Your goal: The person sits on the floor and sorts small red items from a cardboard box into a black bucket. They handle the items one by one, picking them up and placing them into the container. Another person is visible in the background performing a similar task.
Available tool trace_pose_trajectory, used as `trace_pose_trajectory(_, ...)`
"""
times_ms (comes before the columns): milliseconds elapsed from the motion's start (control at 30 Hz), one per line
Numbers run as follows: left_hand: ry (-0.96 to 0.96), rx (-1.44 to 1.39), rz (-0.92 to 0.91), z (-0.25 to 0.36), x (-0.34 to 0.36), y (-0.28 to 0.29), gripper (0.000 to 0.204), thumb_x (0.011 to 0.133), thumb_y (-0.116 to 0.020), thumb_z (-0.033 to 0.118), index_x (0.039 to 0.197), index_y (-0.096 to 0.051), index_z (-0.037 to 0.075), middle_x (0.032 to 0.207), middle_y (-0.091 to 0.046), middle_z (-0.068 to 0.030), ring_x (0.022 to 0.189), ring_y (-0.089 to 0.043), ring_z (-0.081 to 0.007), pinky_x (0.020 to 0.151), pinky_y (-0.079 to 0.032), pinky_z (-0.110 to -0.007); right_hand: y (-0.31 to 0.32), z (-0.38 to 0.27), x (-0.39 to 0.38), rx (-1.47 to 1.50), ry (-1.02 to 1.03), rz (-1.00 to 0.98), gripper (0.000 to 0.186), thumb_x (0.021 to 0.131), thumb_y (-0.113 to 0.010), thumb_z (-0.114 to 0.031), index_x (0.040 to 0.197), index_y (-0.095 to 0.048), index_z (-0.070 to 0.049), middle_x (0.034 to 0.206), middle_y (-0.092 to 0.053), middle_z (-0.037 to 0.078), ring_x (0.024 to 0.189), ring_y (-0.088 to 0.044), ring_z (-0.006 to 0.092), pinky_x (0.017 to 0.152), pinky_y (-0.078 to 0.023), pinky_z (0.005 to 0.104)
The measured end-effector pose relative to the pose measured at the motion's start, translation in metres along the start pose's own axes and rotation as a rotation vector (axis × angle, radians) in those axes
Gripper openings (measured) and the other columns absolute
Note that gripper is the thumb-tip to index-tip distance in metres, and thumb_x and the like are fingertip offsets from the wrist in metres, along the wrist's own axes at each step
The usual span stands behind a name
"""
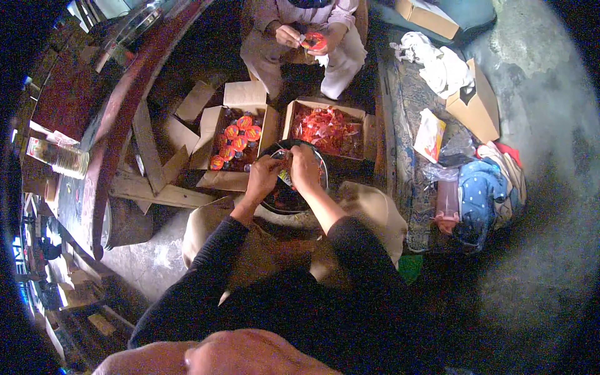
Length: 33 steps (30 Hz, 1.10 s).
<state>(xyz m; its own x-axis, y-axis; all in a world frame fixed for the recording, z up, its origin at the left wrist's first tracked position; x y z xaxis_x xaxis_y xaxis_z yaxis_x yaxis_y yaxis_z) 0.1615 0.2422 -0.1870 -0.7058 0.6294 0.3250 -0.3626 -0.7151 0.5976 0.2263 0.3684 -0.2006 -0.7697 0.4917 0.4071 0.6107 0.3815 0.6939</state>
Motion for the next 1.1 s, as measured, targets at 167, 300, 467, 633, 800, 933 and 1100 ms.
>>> trace_pose_trajectory(167,0.208,-0.057,-0.053,-0.019,0.01,0.001,0.022,0.082,-0.059,0.004,0.104,-0.062,0.003,0.091,-0.066,-0.0242,0.087,-0.064,-0.0425,0.073,-0.05,-0.048,0.006,-0.005,0.001,0.15,-0.062,0.01,0.012,0.074,-0.067,0.001,0.084,-0.061,-0.001,0.084,-0.062,0.018,0.082,-0.062,0.037,0.072,-0.049,0.0447)
trace_pose_trajectory(300,0.165,-0.011,0.035,-0.025,0.01,0.002,0.019,0.087,-0.055,0.008,0.105,-0.054,0.0,0.086,-0.063,-0.0277,0.085,-0.062,-0.0463,0.072,-0.048,-0.051,0.015,-0.017,0.0,0.147,-0.036,-0.019,0.014,0.075,-0.066,0.002,0.086,-0.059,-0.001,0.086,-0.061,0.017,0.087,-0.061,0.0369,0.076,-0.049,0.044)
trace_pose_trajectory(467,0.203,-0.042,0.057,-0.006,0.017,0.009,0.014,0.092,-0.055,0.012,0.096,-0.057,-0.001,0.084,-0.064,-0.025,0.08,-0.064,-0.0426,0.07,-0.047,-0.05,0.017,-0.015,0.002,0.089,-0.004,0.006,0.016,0.072,-0.068,0.0,0.085,-0.059,-0.005,0.087,-0.061,0.013,0.084,-0.061,0.0336,0.072,-0.049,0.0432)
trace_pose_trajectory(633,0.152,0.128,0.056,-0.01,0.021,0.016,0.026,0.096,-0.053,0.017,0.114,-0.064,0.003,0.078,-0.068,-0.0167,0.076,-0.066,-0.0342,0.072,-0.048,-0.045,0.029,-0.017,0.008,0.118,0.005,0.088,0.011,0.077,-0.065,0.0,0.084,-0.056,-0.003,0.083,-0.06,0.015,0.081,-0.061,0.0345,0.072,-0.049,0.0427)
trace_pose_trajectory(800,0.156,0.233,0.055,-0.024,0.017,0.009,0.024,0.094,-0.055,0.023,0.111,-0.068,0.011,0.094,-0.071,-0.0136,0.089,-0.067,-0.032,0.101,-0.031,-0.061,0.041,-0.035,0.003,0.114,0.132,0.114,0.013,0.078,-0.066,0.001,0.081,-0.055,-0.003,0.083,-0.057,0.014,0.081,-0.06,0.0337,0.069,-0.049,0.0429)
trace_pose_trajectory(933,0.098,0.277,0.077,-0.019,0.017,0.008,0.023,0.094,-0.053,0.021,0.107,-0.069,0.011,0.09,-0.07,-0.013,0.087,-0.067,-0.0319,0.101,-0.032,-0.059,0.043,-0.042,0.0,0.047,0.165,0.047,0.013,0.079,-0.065,0.0,0.085,-0.055,-0.003,0.085,-0.054,0.014,0.084,-0.059,0.0343,0.072,-0.049,0.0433)
trace_pose_trajectory(1100,0.015,0.373,-0.005,-0.029,0.01,-0.005,0.02,0.093,-0.052,0.019,0.099,-0.069,0.011,0.086,-0.07,-0.0104,0.084,-0.067,-0.0294,0.101,-0.031,-0.057,0.028,-0.036,-0.001,-0.104,0.223,0.007,0.008,0.08,-0.059,-0.001,0.086,-0.056,-0.003,0.089,-0.053,0.015,0.089,-0.057,0.0332,0.076,-0.049,0.0422)
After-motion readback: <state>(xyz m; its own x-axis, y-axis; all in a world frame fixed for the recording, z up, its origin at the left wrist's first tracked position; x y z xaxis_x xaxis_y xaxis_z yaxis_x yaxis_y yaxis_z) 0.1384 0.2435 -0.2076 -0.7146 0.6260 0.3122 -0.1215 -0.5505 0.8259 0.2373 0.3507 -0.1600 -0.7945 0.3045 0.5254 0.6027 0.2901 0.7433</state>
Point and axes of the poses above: each hand's wrist, its own x-axis towards the middle knuckle, its own y-axis out of the back of the hand, z = x × y, the point moved 2 cm from there along x, towards the middle knuckle
